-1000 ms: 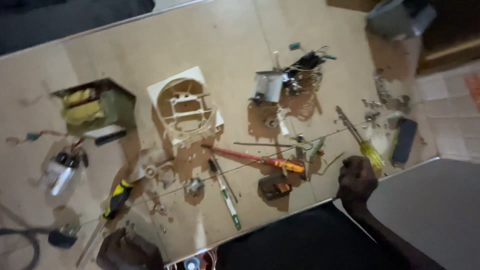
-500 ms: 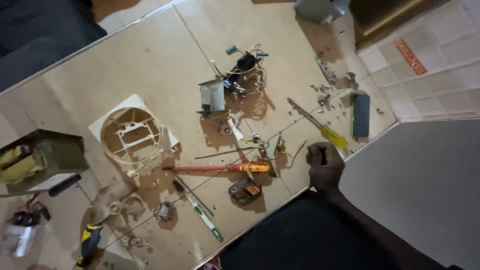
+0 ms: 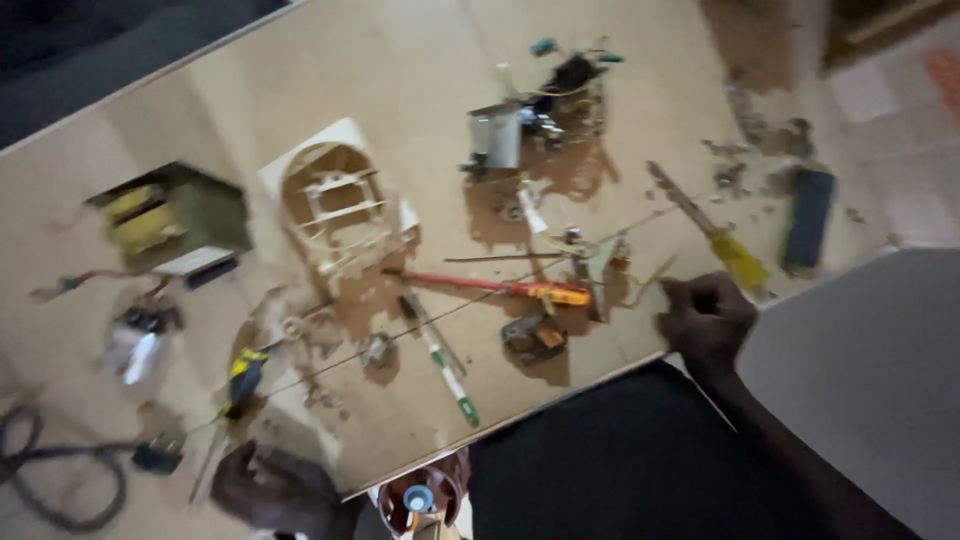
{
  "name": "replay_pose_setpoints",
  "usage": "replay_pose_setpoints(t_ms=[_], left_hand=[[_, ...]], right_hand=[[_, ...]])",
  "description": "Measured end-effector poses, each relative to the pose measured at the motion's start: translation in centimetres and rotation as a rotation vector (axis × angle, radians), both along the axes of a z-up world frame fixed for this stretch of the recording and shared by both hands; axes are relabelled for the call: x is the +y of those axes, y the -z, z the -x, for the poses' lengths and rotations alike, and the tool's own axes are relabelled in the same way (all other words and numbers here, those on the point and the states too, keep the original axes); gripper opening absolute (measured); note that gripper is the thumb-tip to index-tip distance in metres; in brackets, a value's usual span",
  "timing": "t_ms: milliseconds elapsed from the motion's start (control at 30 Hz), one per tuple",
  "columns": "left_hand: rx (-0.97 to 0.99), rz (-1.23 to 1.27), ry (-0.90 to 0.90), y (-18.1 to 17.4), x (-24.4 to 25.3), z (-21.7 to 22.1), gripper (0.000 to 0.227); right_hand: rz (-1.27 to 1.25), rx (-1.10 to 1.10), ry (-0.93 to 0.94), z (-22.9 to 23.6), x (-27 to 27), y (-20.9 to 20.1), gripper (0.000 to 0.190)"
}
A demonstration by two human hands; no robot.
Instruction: Dismantling a fan assembly to extract the motor and cleaning the fan blades using a brush.
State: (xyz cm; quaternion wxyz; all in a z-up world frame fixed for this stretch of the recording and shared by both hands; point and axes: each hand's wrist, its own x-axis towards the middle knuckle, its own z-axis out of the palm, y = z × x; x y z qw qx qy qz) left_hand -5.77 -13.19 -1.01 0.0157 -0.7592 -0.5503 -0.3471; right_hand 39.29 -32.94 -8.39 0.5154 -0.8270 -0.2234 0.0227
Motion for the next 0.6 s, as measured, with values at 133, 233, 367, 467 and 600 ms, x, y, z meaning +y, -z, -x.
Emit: replay_pose_setpoints(t_ms=[133,233,367,467,600], left_hand=[[0.035,-0.042,-0.044,-0.4,4.7,-4.3,0.017],[0.049,-0.086,-0.036,-0.4,4.9,-4.3,0.018],[0.028,-0.070,-0.046,0.1,5.2,-3.7,0.019],[0.049,0.005,-0.093,3.2,5.3,-0.9,0.015],[-0.013,-0.078,-0.080,-0.9,5.2,-3.9,0.013]], right_hand=[[0.107,-0.091,0.013,1.4,1.4,-2.8,0.020],[0.130,-0.049,0.049,1.5,1.3,-2.5,0.020],[0.293,-0.104,0.114,0.8,0.2,-0.7,0.033],[0.320,-0.190,-0.064,-0.4,-2.7,2.2,0.022],[0.454,-0.292,-0.074,0.0,-2.1,1.1,0.042]])
